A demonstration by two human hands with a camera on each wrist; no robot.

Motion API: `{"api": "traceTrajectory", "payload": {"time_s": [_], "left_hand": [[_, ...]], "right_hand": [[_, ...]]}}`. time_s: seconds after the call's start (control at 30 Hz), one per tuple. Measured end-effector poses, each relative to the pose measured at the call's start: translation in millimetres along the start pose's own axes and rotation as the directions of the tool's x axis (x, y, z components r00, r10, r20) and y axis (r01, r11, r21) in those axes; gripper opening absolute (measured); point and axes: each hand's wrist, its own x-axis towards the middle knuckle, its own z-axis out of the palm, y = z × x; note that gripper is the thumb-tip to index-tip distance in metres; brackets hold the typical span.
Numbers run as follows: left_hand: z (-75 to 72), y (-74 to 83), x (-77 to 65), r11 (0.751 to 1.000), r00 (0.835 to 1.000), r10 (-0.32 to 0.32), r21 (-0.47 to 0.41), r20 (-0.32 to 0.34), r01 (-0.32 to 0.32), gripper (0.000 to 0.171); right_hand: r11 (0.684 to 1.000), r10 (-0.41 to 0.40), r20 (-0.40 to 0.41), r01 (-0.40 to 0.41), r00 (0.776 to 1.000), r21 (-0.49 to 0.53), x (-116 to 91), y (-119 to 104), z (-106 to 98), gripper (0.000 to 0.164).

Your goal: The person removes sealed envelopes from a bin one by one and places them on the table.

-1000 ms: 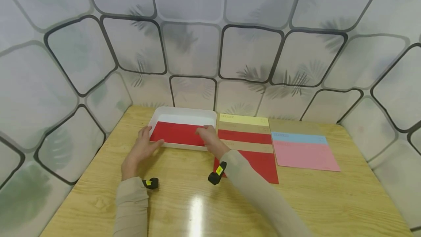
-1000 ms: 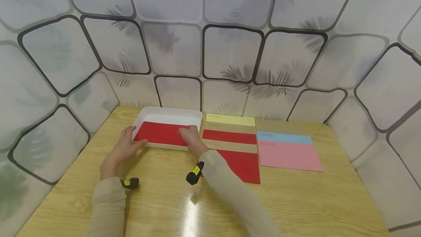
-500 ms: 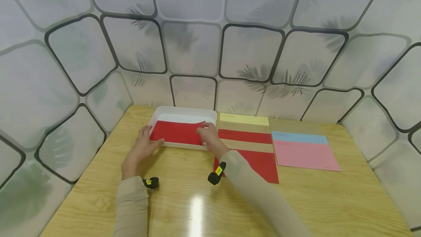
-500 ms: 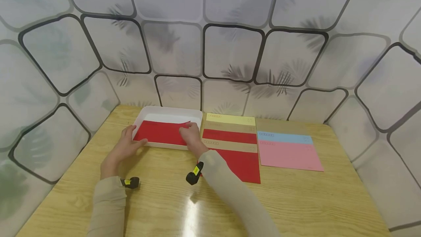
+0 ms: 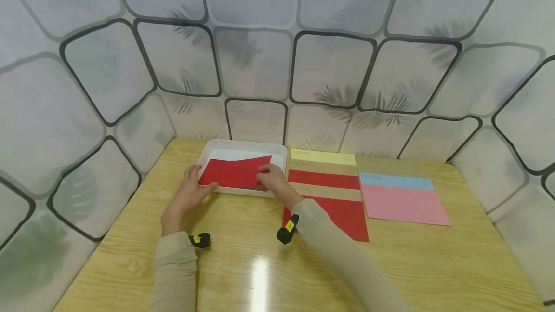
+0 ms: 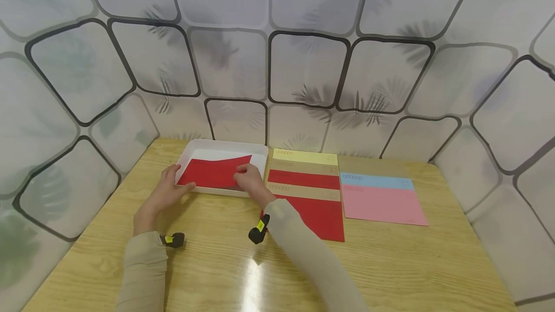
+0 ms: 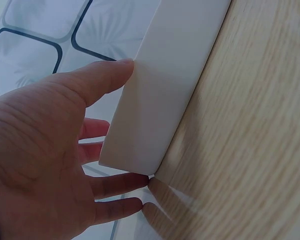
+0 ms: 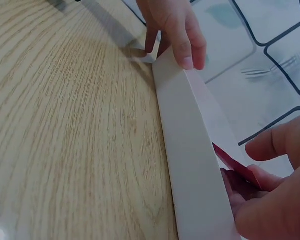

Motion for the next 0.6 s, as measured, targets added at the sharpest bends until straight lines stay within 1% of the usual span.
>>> {"api": "traceTrajectory", "payload": {"time_s": [0.13,0.3,0.37,0.43,0.6], "left_hand": [[0.1,0.2,-0.7,1.000,1.000,0.002,-0.003,-0.004,-0.002,0.088],[0.3,-0.2,-0.8,1.000,1.000,0.005,0.002,-0.003,-0.005,0.089],[0.4,-0.4,-0.4,1.000,1.000,0.010,0.005,-0.004,-0.010,0.089],[0.4,-0.8,0.2,1.000,1.000,0.016,0.005,-0.005,-0.016,0.088],[0.8,-2.5,1.6,1.000,1.000,0.021,0.010,-0.010,-0.021,0.087]], "right_hand": [[0.998,-0.047,0.030,0.048,0.998,-0.034,-0.8,-0.1,1.8,0.046],[0.997,-0.055,0.038,0.057,0.998,-0.059,-1.5,-0.9,2.8,0.055],[0.997,-0.054,0.039,0.056,0.998,-0.050,-1.3,-0.8,3.2,0.057],[0.998,-0.054,0.041,0.055,0.998,-0.021,-0.9,-0.7,3.6,0.058],[0.994,-0.042,0.025,0.039,0.999,0.107,0.1,-0.1,3.8,0.056]]}}
